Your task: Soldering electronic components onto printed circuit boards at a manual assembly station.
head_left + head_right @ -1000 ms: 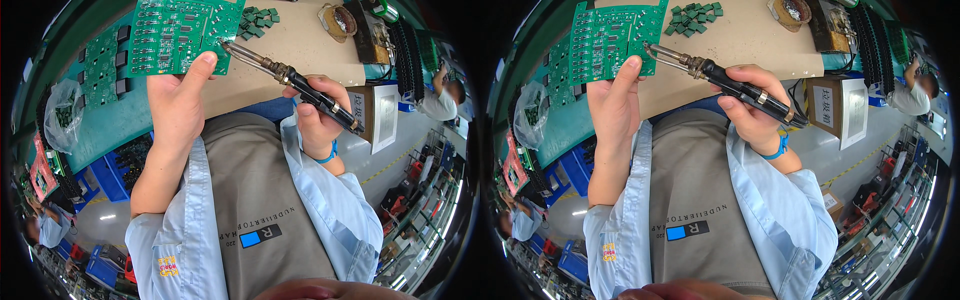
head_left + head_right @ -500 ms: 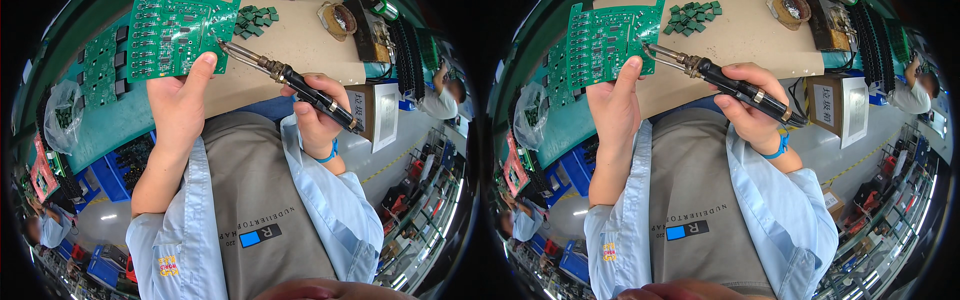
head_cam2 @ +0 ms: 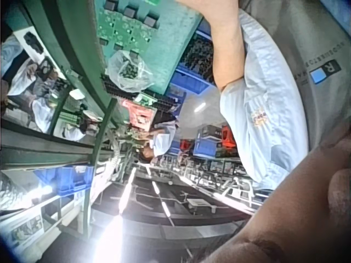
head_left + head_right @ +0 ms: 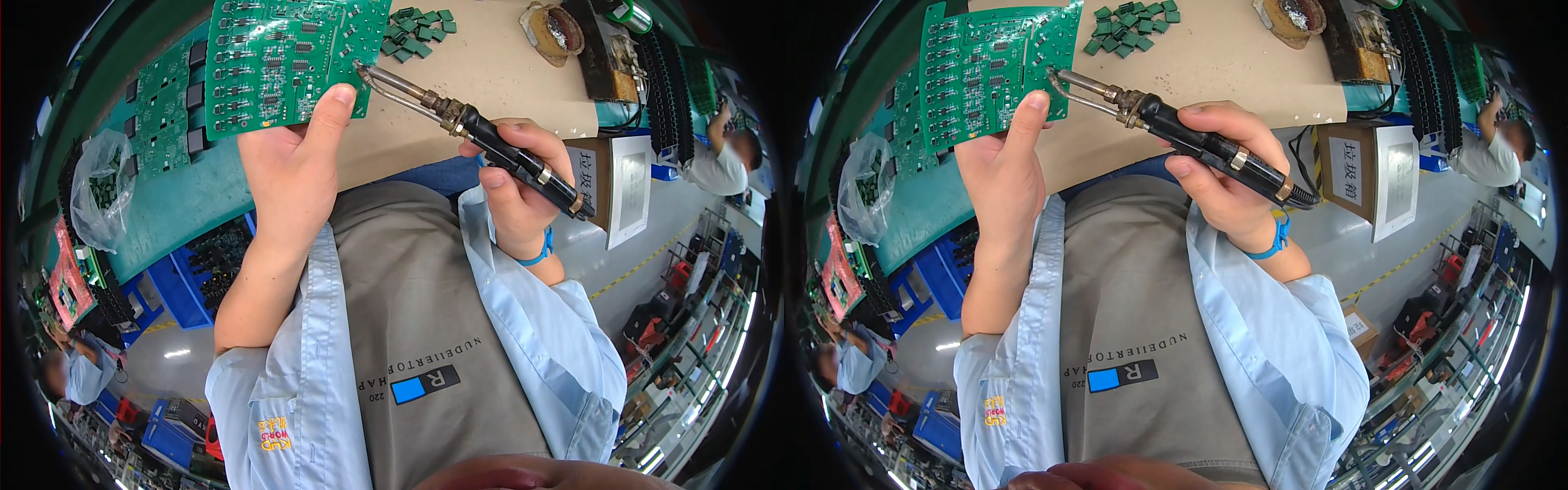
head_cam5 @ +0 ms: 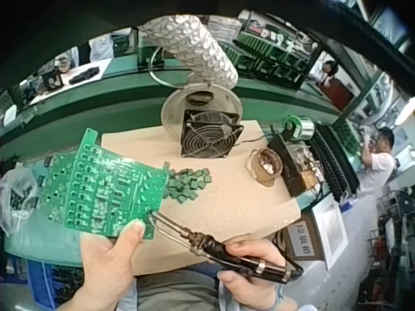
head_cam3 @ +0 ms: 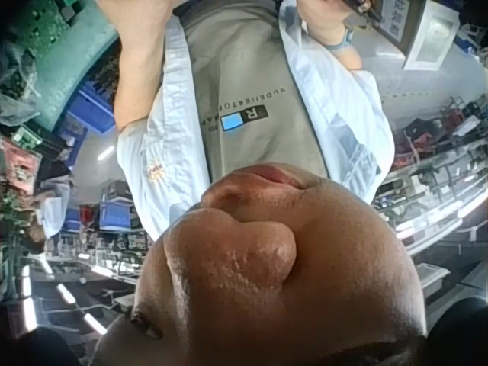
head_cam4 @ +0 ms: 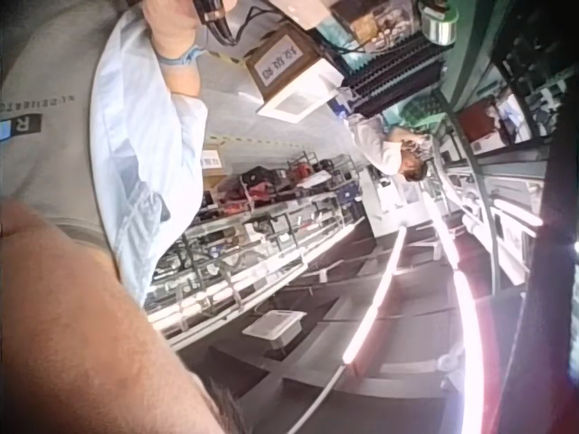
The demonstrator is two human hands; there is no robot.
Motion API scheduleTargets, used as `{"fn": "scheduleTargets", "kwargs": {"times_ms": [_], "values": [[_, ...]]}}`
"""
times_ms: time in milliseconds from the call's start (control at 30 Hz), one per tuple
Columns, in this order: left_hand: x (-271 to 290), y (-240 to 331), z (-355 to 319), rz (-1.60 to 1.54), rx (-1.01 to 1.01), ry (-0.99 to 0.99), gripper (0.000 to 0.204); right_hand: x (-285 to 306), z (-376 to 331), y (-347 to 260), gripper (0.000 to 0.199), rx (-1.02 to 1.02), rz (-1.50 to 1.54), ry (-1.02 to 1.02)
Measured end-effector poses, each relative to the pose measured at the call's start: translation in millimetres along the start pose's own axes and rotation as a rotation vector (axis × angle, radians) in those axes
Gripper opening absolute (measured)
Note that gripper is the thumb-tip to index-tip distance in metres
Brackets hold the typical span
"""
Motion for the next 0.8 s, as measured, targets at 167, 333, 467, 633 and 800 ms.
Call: {"fn": "scheduleTargets", "kwargs": {"times_ms": [167, 333, 467, 633, 800], "values": [[1, -1, -1, 0.018, -0.002, 0.003, 0.035, 0, -1, -1, 0.042, 0.013, -0.015, -0.002], [2, 2, -2, 0.07, -0.006, 0.036, 0.034, 4, -2, -3, 0.042, 0.039, -0.037, 0.002], [4, 3, -2, 0.167, -0.033, 0.067, 0.032, 9, -2, -4, 0.04, 0.1, -0.034, 0.007], [10, 6, 2, 0.249, -0.211, 0.125, 0.031, 40, -10, 10, 0.034, 0.141, -0.001, 0.276], [13, 27, 7, 0.661, -0.515, 0.198, 0.032, 86, -6, 34, 0.034, 0.034, -0.142, 0.468]]}}
Point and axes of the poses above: each hand's wrist, its own z-axis towards the middle knuckle, its own x-axis out of the back of the hand, y = z × x, the point moved 5 cm from there along z, towards the middle knuckle, and after that the axes turned 11 degrees about -y, right-handed, at the moved point
